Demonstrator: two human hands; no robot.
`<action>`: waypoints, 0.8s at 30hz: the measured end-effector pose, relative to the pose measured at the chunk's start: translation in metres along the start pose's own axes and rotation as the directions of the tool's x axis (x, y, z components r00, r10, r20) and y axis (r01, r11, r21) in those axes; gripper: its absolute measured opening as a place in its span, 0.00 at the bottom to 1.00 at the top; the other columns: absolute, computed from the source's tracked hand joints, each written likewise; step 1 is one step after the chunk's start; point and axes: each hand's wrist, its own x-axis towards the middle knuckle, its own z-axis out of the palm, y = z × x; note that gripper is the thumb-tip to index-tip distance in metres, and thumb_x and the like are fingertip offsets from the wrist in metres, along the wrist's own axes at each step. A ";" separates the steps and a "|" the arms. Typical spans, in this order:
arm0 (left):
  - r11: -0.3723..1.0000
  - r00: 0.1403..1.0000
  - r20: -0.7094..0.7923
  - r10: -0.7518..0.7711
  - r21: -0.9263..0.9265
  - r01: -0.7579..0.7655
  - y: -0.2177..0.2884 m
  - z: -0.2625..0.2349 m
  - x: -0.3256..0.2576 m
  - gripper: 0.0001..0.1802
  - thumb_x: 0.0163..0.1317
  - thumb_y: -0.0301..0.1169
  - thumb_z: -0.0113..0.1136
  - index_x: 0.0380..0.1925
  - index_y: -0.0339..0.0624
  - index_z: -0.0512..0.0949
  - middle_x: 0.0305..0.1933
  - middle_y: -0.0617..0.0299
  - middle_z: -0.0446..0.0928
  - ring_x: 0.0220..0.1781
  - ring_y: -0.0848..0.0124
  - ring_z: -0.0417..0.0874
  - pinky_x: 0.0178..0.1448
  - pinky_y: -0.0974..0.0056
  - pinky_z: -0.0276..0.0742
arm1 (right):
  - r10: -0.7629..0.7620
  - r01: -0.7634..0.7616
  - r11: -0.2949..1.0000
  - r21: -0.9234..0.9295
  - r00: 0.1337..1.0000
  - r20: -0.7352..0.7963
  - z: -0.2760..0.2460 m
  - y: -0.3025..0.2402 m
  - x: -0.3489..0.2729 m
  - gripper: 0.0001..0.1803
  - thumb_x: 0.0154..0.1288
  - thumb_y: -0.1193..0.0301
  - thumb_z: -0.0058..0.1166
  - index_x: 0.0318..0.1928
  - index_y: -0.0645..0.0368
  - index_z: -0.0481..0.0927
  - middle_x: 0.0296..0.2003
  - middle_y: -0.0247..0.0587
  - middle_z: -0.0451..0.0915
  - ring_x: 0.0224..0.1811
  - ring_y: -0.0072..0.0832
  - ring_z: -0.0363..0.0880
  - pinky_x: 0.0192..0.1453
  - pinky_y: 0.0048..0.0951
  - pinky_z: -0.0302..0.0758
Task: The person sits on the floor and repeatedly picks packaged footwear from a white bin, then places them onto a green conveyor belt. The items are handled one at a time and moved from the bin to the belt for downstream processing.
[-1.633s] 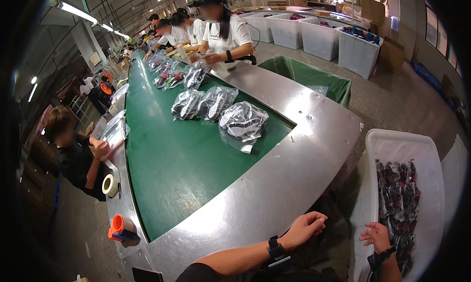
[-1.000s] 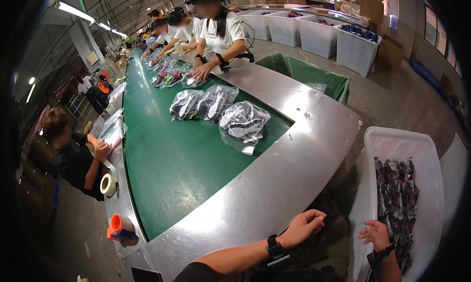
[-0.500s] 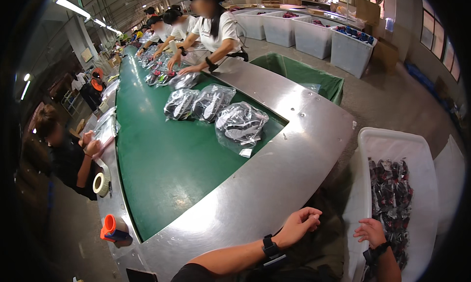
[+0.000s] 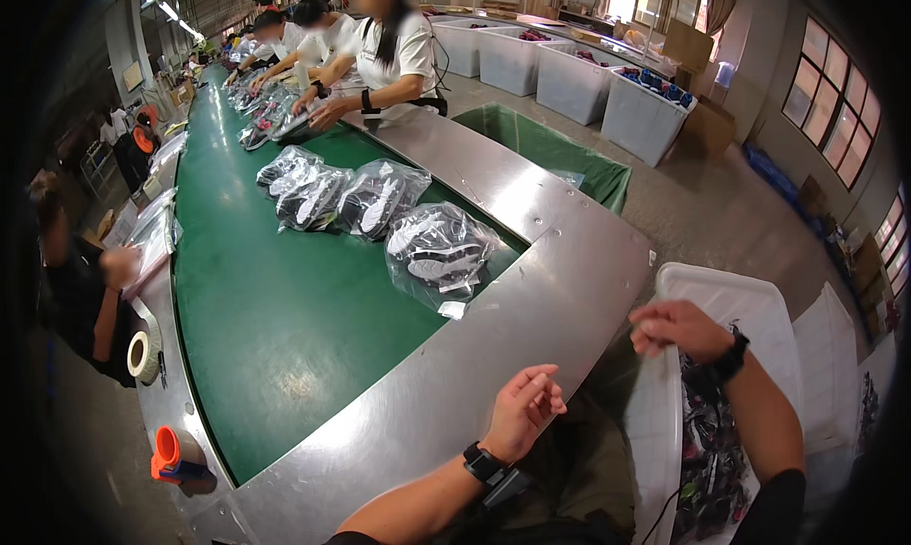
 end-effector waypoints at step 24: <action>0.952 0.999 -0.015 0.028 -0.304 -0.032 0.026 -0.032 0.039 0.20 0.84 0.40 0.47 0.64 0.38 0.75 0.47 0.57 0.80 0.46 0.66 0.83 0.58 0.56 0.85 | -0.315 0.343 0.901 -0.265 0.938 0.144 0.161 -0.085 0.277 0.52 0.48 0.61 0.83 0.70 0.67 0.69 0.61 0.50 0.80 0.64 0.36 0.79 0.71 0.34 0.72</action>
